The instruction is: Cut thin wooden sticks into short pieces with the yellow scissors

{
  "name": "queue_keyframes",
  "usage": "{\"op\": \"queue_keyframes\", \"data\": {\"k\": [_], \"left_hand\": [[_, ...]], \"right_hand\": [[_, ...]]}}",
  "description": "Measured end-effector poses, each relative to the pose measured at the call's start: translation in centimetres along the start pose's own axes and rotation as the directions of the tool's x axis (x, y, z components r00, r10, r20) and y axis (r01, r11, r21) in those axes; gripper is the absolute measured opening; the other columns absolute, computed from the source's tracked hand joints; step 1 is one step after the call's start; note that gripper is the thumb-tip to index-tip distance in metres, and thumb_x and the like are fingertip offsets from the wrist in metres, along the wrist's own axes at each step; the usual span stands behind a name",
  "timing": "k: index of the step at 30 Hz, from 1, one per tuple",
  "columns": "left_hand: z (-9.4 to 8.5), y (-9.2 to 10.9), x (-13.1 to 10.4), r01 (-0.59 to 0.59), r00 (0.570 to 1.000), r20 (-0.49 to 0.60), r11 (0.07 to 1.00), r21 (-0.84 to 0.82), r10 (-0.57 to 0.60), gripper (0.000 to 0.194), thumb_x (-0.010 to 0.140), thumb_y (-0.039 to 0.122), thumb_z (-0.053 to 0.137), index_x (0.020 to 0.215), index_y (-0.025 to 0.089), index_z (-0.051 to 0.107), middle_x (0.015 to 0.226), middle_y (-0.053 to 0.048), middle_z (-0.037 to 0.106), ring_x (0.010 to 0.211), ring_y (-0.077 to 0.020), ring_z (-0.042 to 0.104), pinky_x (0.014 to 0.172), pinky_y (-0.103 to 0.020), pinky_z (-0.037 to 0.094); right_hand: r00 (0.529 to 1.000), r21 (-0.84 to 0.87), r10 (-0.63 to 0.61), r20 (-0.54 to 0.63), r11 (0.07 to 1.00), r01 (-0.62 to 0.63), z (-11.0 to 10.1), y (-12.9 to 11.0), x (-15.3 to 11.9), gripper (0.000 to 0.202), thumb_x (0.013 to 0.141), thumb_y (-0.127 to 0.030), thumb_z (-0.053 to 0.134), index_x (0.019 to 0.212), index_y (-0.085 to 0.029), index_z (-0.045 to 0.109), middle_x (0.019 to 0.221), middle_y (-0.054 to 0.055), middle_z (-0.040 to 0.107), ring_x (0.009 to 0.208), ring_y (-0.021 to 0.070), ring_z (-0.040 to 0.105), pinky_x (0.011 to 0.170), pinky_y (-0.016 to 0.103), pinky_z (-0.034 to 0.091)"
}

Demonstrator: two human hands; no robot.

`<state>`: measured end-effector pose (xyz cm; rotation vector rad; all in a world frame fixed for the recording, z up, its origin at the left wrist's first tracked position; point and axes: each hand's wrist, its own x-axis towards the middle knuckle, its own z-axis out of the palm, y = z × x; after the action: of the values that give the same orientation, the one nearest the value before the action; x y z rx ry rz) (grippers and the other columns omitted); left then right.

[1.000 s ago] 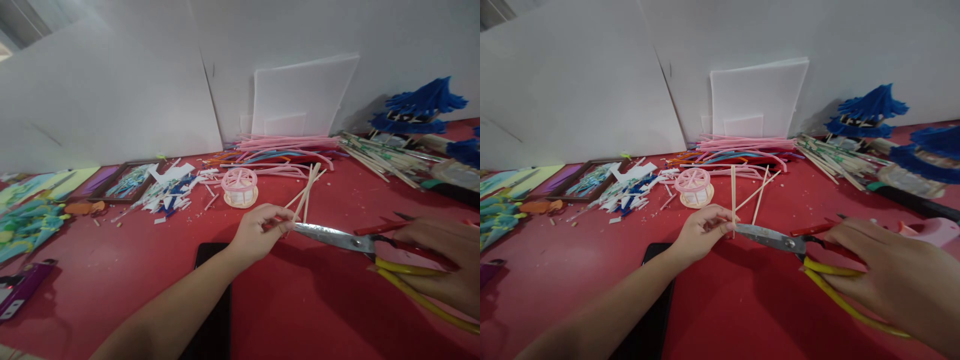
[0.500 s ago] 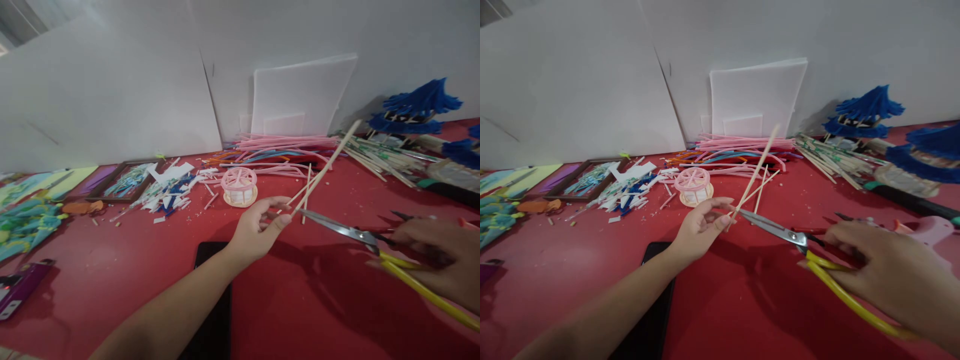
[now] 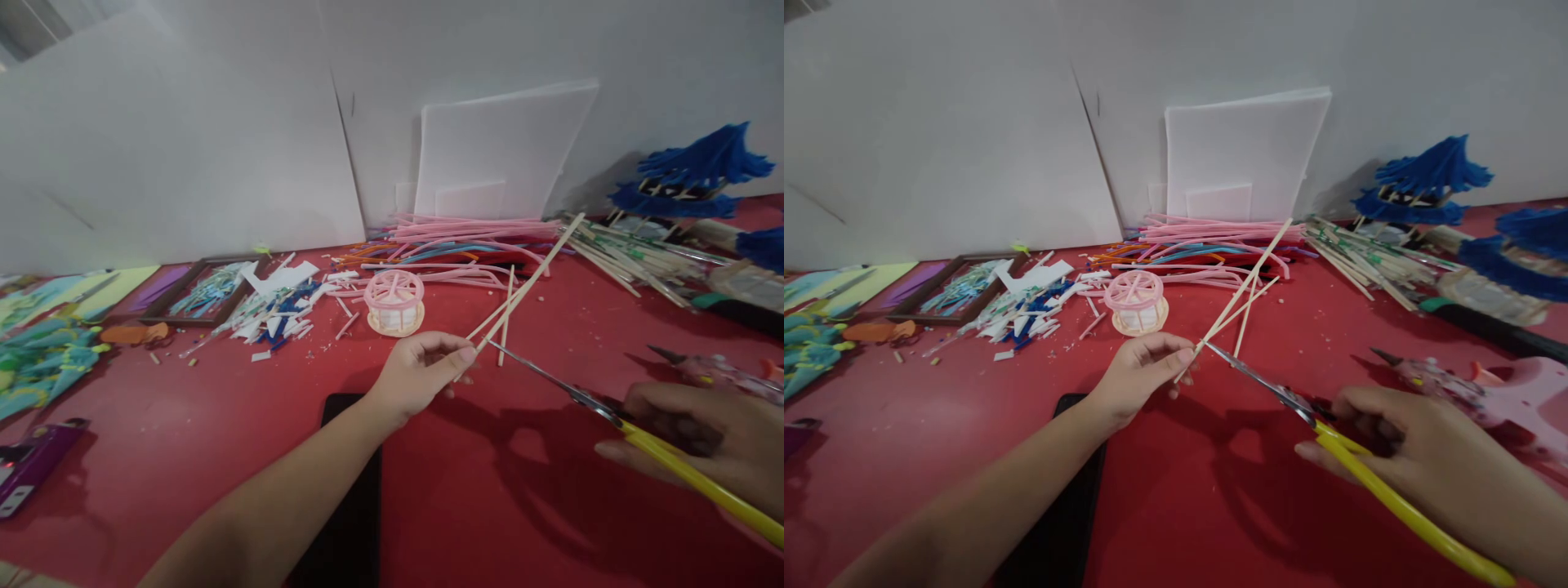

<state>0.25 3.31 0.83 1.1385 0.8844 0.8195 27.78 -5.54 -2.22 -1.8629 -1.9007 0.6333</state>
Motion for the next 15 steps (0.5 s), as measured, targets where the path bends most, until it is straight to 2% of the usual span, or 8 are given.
{"op": "queue_keyframes", "data": {"k": [2, 4, 10, 15], "left_hand": [[0.0, 0.1, -0.1, 0.005, 1.0, 0.015, 1.0, 0.001, -0.005, 0.044, 0.06, 0.051, 0.088, 0.077, 0.015, 0.069, 0.061, 0.003, 0.062, 0.053, -0.008, 0.056, 0.047, -0.02, 0.043], [0.0, 0.2, -0.1, 0.003, 1.0, 0.023, 1.0, 0.01, -0.003, 0.044, 0.061, 0.051, 0.087, 0.077, 0.015, 0.069, 0.056, 0.004, 0.06, 0.049, -0.0066, 0.053, 0.047, -0.02, 0.042], [-0.1, -0.1, 0.0, -0.018, 0.999, 0.034, 1.0, 0.023, 0.018, 0.044, 0.06, 0.052, 0.088, 0.075, 0.015, 0.07, 0.058, 0.003, 0.062, 0.048, -0.0054, 0.05, 0.049, -0.021, 0.04], [-0.1, -0.2, 0.1, -0.025, 1.0, 0.012, 0.999, 0.02, 0.025, 0.042, 0.058, 0.05, 0.09, 0.075, 0.015, 0.072, 0.06, 0.002, 0.064, 0.053, -0.0069, 0.053, 0.052, -0.021, 0.042]], "right_hand": [[0.996, 0.029, 0.044, 0.079, 0.998, -0.046, 0.0, -0.4, 0.0, 0.063, 0.064, -0.089, 0.053, 0.059, -0.027, 0.059, 0.051, 0.001, 0.054, 0.045, 0.0181, 0.052, 0.041, 0.031, 0.043], [0.996, -0.001, 0.054, 0.068, 0.999, -0.054, 0.0, -0.8, 0.0, 0.064, 0.064, -0.09, 0.052, 0.058, -0.026, 0.058, 0.052, 0.002, 0.055, 0.046, 0.0184, 0.052, 0.041, 0.031, 0.041], [0.995, -0.033, -0.061, -0.081, 0.998, 0.058, -0.4, -1.8, 0.1, 0.059, 0.064, -0.086, 0.057, 0.062, -0.026, 0.063, 0.055, 0.004, 0.059, 0.044, 0.0184, 0.051, 0.039, 0.032, 0.04], [0.985, -0.068, -0.103, -0.139, 0.993, 0.094, -0.3, -1.8, 0.0, 0.06, 0.066, -0.086, 0.056, 0.067, -0.027, 0.068, 0.062, 0.005, 0.067, 0.048, 0.0193, 0.056, 0.042, 0.031, 0.047]]}}
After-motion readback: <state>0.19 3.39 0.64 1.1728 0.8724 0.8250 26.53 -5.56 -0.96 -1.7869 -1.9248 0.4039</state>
